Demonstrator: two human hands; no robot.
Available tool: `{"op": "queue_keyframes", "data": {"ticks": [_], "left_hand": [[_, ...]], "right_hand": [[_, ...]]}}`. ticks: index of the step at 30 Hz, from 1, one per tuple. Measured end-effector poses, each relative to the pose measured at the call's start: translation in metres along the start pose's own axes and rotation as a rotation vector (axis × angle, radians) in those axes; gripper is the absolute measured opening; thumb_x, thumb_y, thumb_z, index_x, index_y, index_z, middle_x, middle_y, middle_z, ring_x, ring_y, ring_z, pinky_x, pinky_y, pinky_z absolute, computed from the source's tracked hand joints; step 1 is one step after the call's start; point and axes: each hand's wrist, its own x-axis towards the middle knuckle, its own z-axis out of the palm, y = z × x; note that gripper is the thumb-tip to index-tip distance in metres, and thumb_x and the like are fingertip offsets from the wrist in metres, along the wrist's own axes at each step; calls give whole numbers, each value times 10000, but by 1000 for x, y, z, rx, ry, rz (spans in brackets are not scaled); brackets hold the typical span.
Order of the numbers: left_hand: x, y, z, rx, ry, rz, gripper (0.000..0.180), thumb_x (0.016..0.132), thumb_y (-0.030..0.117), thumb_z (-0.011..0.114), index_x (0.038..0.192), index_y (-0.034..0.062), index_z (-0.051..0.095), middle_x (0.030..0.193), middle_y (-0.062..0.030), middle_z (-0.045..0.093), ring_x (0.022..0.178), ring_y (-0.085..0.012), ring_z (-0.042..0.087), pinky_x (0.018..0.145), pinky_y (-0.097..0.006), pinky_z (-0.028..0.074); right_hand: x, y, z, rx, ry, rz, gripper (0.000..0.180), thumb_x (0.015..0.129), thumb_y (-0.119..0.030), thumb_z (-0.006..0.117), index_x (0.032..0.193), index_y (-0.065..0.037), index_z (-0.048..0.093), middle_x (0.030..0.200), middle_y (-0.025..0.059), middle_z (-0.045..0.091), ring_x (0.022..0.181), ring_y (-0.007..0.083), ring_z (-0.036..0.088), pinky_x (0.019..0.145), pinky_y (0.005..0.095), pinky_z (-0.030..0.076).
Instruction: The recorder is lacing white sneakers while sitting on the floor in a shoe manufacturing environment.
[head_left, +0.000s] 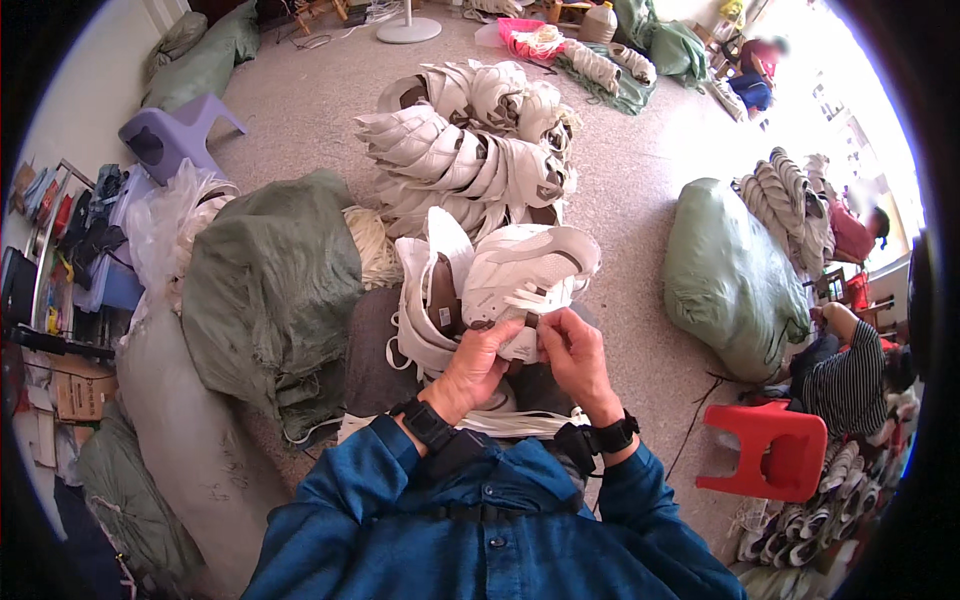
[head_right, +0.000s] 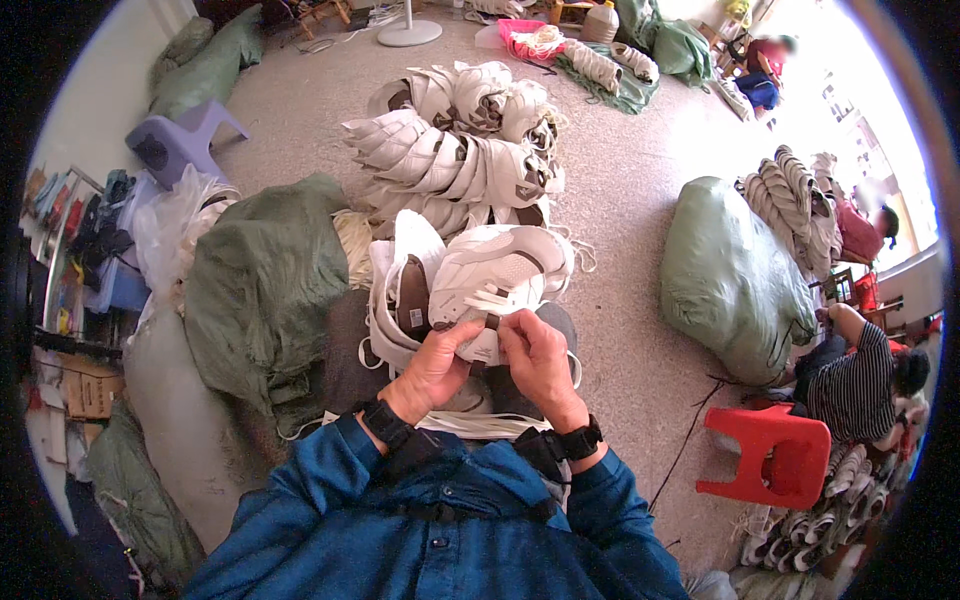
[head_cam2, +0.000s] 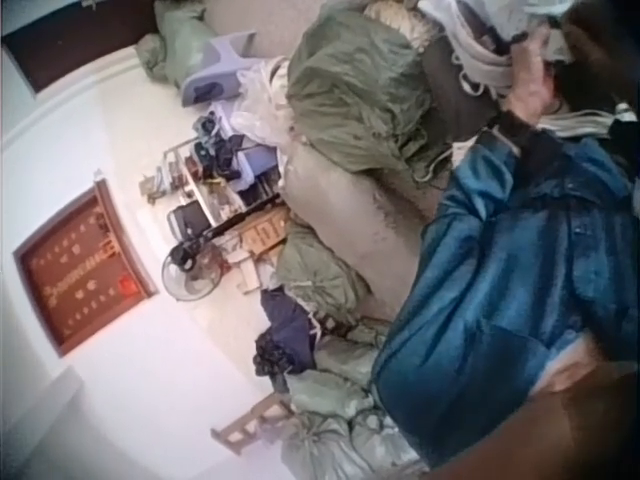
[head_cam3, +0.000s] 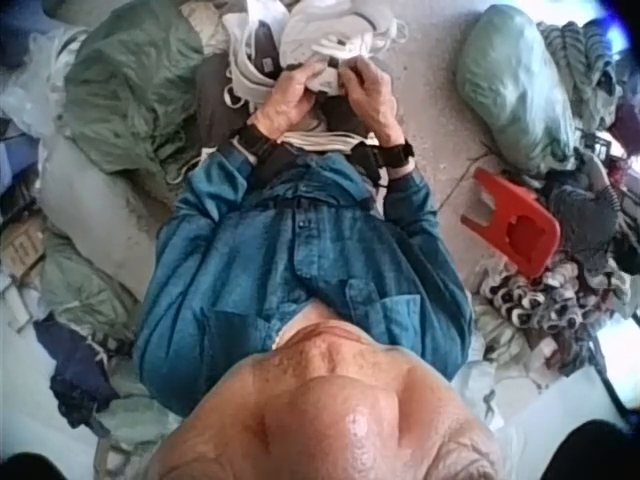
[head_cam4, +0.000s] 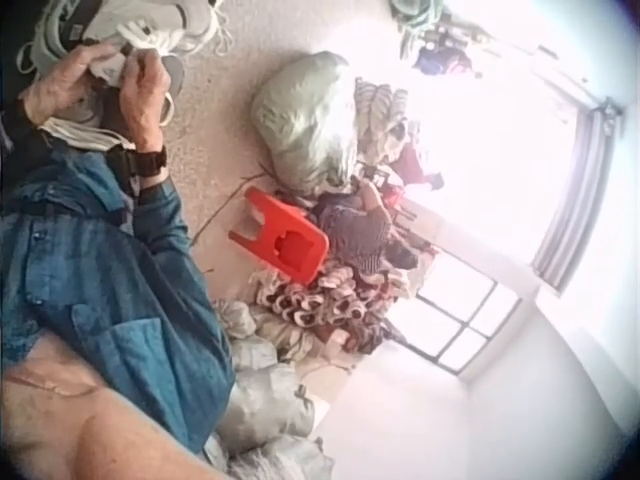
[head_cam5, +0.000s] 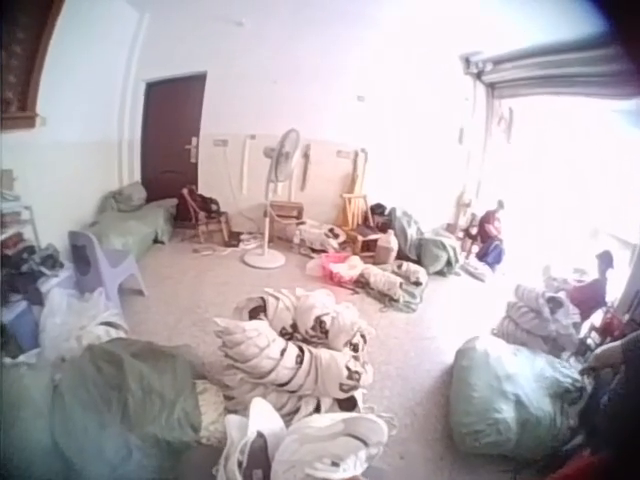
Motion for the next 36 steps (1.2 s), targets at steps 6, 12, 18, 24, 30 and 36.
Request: {"op": "queue_keyframes", "data": {"ticks": [6,12,18,24,30,36], "left_hand": [[0,-1,-5,0,-64,51,310,932,102,661,1238,73,626,1152,-25,684,1030,-159,652,919,-336,515],[2,-3,-6,33,-21,8,327,941,99,654,1264,68,611,1155,-26,682,1049,-161,644,915,-342,508],[-1,-3,-11,27,-24,-15,305,939,93,650,1241,62,626,1175,-22,666,1069,-149,620,880,-336,496],[-14,-1,1,100,-8,9,299,921,76,659,1217,54,627,1084,6,641,1054,-116,585,874,-290,455],[-10,5,-3,113,-44,68,301,922,83,676,1212,29,619,1136,-11,654,1048,-107,600,885,-275,464],[-6,-3,4,161,-41,189,240,940,137,690,1156,35,664,1068,-7,690,941,-97,632,843,-262,491]], "right_hand": [[0,-10,-2,-307,107,-300,53,888,-10,631,935,11,643,835,113,663,748,252,664,676,338,525],[6,-9,9,-133,148,-142,86,877,-1,642,962,6,643,835,95,660,766,194,658,729,308,529],[7,-21,5,-180,112,-206,110,886,-14,639,995,-8,627,848,114,651,781,208,657,734,318,526],[20,-37,0,-480,2,-402,125,864,-68,677,980,-42,639,925,126,596,837,309,626,733,386,512],[44,-51,5,-660,-119,-602,86,891,-52,644,959,-13,610,925,121,597,819,252,636,710,362,507],[46,-177,-15,489,-188,-366,139,1051,-150,491,1044,-19,536,1015,101,616,973,217,658,924,389,530]]}}
